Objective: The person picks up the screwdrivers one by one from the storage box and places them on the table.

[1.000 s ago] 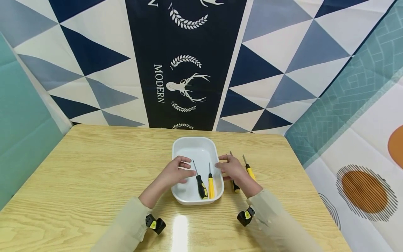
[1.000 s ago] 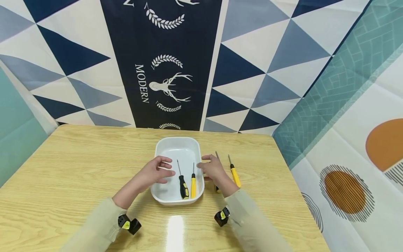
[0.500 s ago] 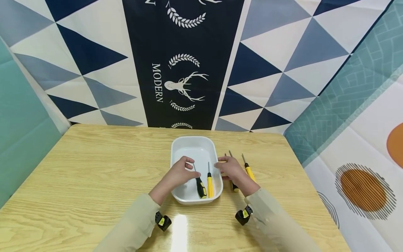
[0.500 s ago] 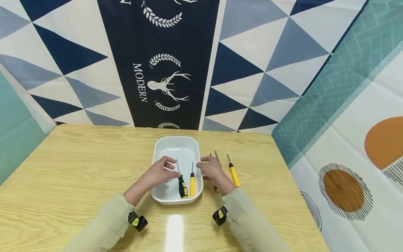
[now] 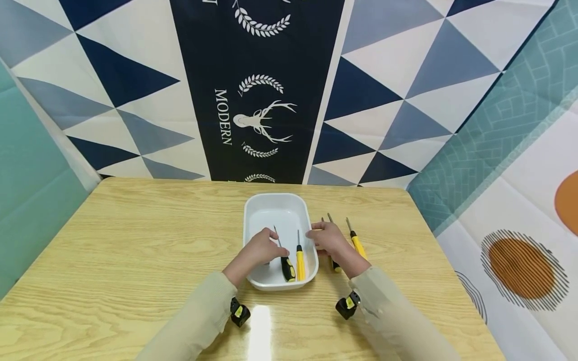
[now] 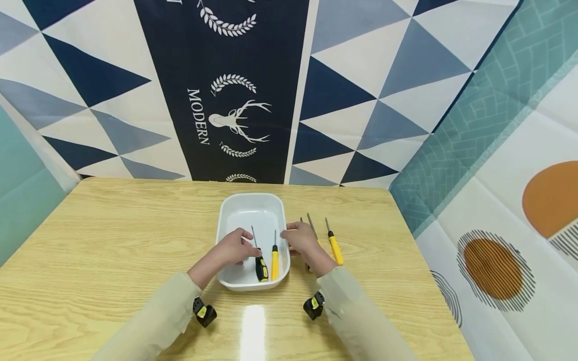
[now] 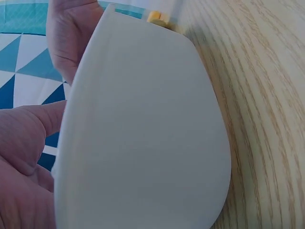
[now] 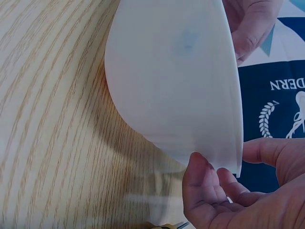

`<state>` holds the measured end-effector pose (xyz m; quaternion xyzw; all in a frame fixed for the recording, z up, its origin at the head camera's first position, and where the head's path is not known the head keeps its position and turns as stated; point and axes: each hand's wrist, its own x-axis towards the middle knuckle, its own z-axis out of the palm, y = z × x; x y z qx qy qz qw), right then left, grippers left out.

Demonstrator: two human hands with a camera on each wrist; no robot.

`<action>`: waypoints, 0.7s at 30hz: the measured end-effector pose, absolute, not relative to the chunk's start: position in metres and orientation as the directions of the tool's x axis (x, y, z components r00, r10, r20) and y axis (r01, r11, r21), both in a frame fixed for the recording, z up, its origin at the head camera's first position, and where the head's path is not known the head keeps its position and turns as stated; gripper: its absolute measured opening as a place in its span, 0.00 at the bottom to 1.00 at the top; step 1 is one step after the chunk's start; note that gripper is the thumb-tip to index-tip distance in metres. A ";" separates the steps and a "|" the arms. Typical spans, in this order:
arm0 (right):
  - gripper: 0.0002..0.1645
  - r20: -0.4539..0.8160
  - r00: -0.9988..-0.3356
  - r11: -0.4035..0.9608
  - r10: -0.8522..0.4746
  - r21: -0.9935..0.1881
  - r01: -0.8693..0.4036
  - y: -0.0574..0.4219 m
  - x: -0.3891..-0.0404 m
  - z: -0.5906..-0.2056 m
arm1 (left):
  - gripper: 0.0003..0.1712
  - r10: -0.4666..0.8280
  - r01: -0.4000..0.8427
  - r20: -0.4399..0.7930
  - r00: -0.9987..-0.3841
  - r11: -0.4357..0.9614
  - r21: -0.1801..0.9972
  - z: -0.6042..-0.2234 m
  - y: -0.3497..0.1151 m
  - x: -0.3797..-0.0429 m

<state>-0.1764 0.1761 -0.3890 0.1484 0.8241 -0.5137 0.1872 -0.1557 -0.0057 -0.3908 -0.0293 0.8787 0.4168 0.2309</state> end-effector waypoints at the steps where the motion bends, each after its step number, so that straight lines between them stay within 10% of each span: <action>1: 0.24 -0.460 -0.886 0.429 0.048 -0.792 0.434 0.176 -0.177 -0.389 | 0.29 0.137 -0.248 -0.435 -0.890 0.654 0.714 -0.391 -0.005 -0.156; 21: 0.24 -0.449 -0.893 0.420 0.030 -0.805 0.418 0.177 -0.178 -0.391 | 0.35 0.127 -0.267 -0.462 -0.878 0.671 0.691 -0.399 -0.001 -0.155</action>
